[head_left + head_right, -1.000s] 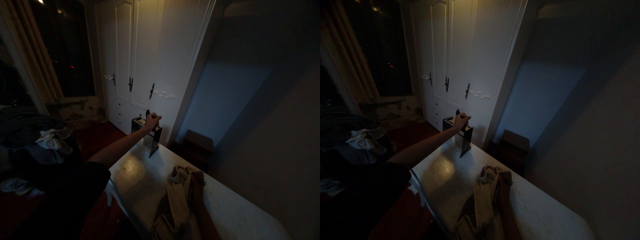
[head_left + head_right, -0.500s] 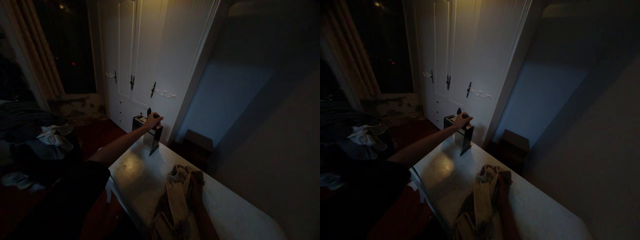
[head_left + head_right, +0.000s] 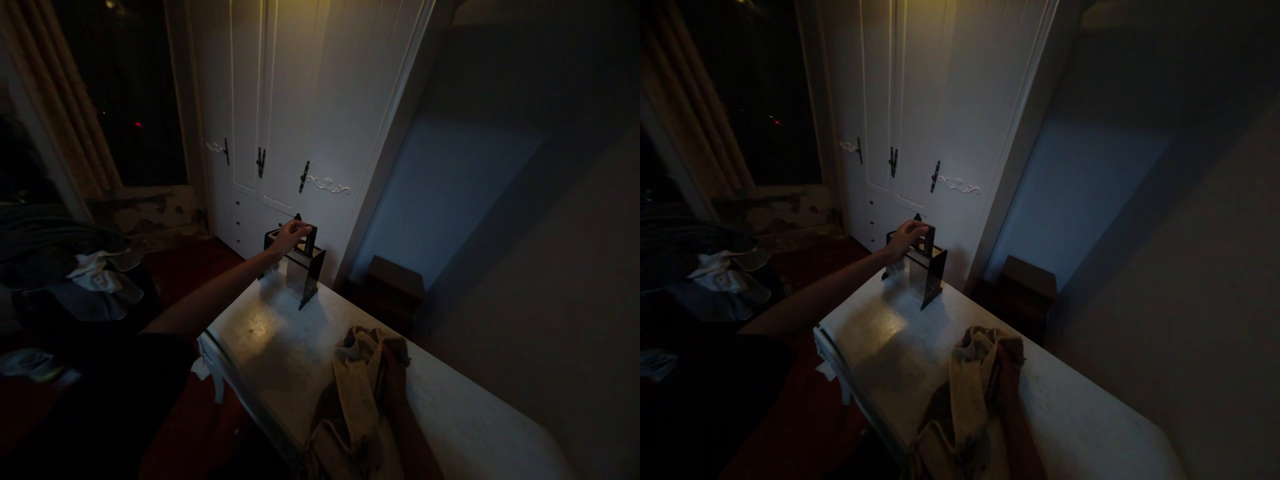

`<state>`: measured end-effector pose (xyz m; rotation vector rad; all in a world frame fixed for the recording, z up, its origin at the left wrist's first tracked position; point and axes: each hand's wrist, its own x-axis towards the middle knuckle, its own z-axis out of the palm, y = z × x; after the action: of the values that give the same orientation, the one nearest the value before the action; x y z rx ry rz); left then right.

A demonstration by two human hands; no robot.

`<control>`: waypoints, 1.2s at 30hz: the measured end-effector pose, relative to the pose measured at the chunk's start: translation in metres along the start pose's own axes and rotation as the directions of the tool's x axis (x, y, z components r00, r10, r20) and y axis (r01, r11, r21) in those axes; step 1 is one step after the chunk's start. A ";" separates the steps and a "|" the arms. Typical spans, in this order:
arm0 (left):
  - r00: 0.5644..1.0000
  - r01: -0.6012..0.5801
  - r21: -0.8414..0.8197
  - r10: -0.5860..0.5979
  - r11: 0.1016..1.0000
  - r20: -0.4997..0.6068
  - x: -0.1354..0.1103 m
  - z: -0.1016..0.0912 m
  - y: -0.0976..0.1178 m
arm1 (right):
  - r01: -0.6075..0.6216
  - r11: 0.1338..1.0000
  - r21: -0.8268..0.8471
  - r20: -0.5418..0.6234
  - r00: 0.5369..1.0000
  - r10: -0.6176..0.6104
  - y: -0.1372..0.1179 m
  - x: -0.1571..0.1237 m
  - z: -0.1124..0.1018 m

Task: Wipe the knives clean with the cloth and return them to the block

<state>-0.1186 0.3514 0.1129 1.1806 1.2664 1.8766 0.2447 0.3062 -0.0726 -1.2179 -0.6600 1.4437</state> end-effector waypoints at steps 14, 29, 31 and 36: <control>0.968 -0.129 0.386 0.200 0.914 -0.149 0.023 -0.038 -0.010 | -0.073 0.997 0.037 -0.011 0.997 0.073 0.003 -0.002 0.000; 0.955 -0.218 0.645 0.297 0.733 -0.015 0.042 -0.032 -0.023 | -0.087 0.995 0.044 -0.034 0.996 0.088 0.006 0.002 -0.002; 0.952 -0.230 0.645 0.307 0.729 -0.008 0.042 -0.031 -0.019 | -0.085 0.995 0.054 -0.038 0.995 0.087 0.006 0.000 0.000; 0.930 -0.265 0.625 0.365 0.734 -0.034 0.043 -0.027 0.000 | -0.053 0.997 0.052 -0.026 0.998 0.055 0.001 -0.007 0.004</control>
<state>-0.1614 0.3758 0.1234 1.6987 1.9687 1.8675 0.2398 0.3002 -0.0704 -1.2217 -0.5714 1.4772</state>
